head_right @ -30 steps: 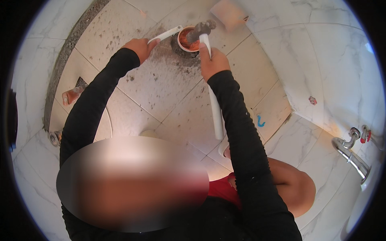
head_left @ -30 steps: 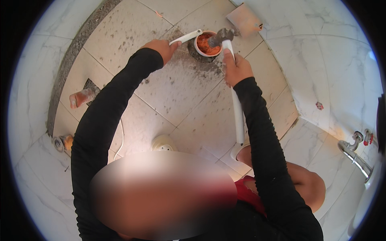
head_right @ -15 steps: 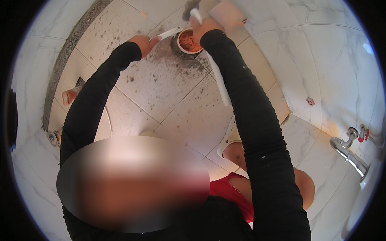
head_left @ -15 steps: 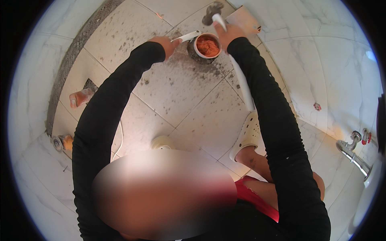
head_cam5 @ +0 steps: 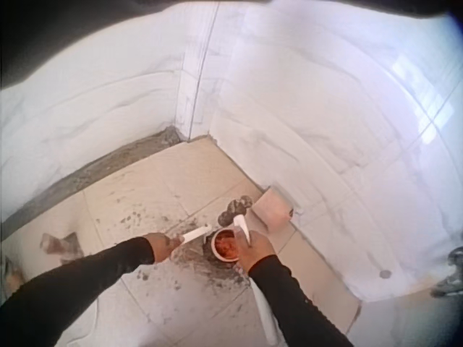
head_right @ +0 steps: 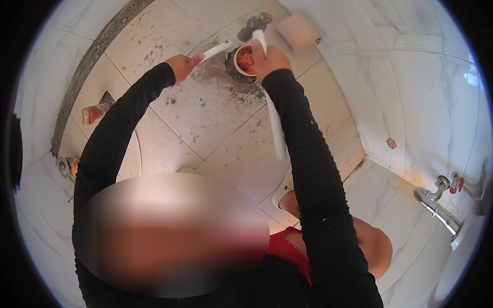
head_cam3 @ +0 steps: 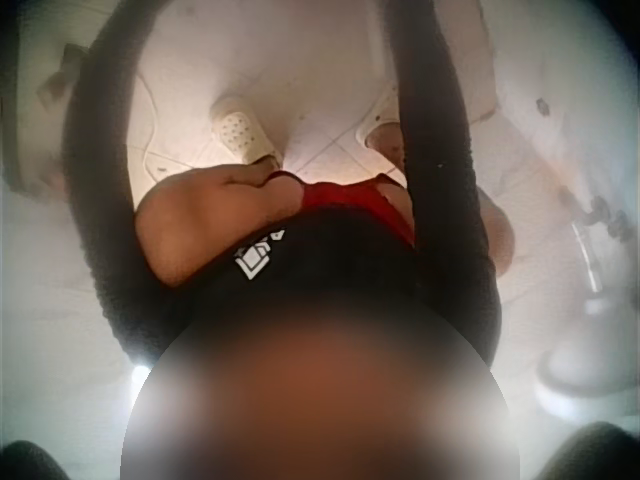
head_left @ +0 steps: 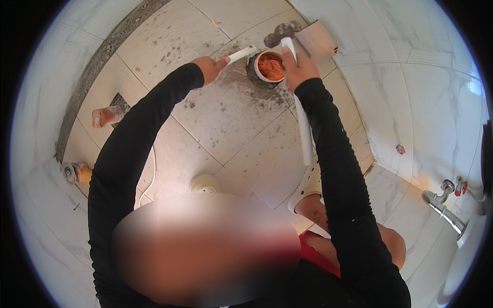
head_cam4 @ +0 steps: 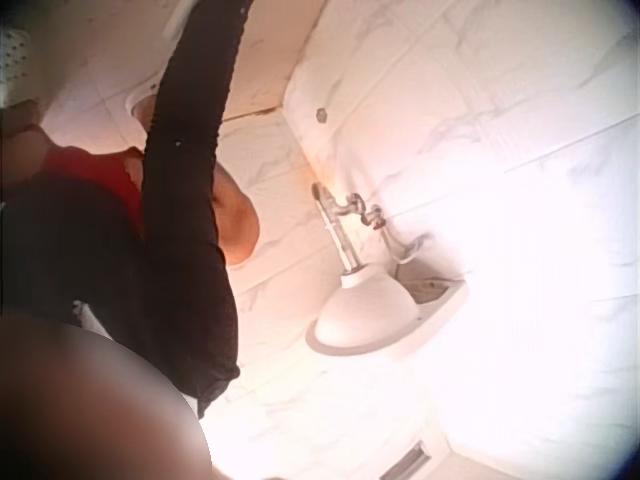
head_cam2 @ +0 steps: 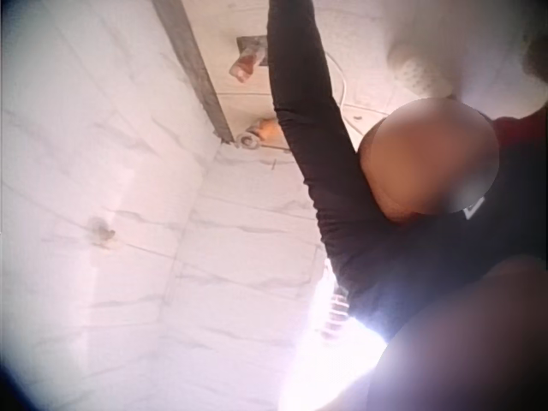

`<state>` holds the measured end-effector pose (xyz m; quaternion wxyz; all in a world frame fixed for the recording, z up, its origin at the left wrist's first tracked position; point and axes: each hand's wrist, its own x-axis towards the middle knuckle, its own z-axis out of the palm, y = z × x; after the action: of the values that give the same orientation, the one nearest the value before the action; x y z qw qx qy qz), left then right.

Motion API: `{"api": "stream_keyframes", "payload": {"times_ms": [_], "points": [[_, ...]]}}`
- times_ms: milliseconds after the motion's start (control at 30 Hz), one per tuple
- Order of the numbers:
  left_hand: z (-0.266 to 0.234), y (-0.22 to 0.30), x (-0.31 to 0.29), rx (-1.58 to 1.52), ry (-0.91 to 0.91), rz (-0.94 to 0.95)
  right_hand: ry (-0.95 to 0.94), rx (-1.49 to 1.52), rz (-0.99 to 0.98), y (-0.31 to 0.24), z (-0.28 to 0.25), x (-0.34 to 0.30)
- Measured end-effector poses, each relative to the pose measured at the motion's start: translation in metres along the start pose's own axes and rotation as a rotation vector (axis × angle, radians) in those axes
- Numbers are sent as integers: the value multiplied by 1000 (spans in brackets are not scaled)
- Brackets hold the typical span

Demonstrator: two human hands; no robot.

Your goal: The person uses a hammer to repeatedly strike a white pipe placed inside a small container on the tiled floor. The person adjusts the pipe and container between strikes and briefly reaches toward a wall-mounted electrical box before resuming hammering.

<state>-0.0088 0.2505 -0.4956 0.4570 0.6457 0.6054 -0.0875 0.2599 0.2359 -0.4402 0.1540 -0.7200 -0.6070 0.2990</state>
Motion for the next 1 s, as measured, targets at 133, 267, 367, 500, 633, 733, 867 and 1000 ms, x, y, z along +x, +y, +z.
{"api": "stream_keyframes", "payload": {"times_ms": [133,267,367,500,633,733,867,1000], "points": [[19,4,3,43,238,144,-68,161,190,9,5,-32],[31,19,10,99,282,179,-56,138,156,24,14,-43],[28,28,11,164,256,199,-81,204,150,36,22,-47],[21,28,12,129,194,99,-42,137,110,43,23,-45],[27,16,8,149,261,163,63,79,47,27,12,-30],[34,12,6,189,278,182,141,116,3,7,0,-25],[31,18,4,140,281,171,151,190,1,-13,-12,-28],[24,27,-2,183,290,166,127,158,-15,-13,-9,-31]]}}
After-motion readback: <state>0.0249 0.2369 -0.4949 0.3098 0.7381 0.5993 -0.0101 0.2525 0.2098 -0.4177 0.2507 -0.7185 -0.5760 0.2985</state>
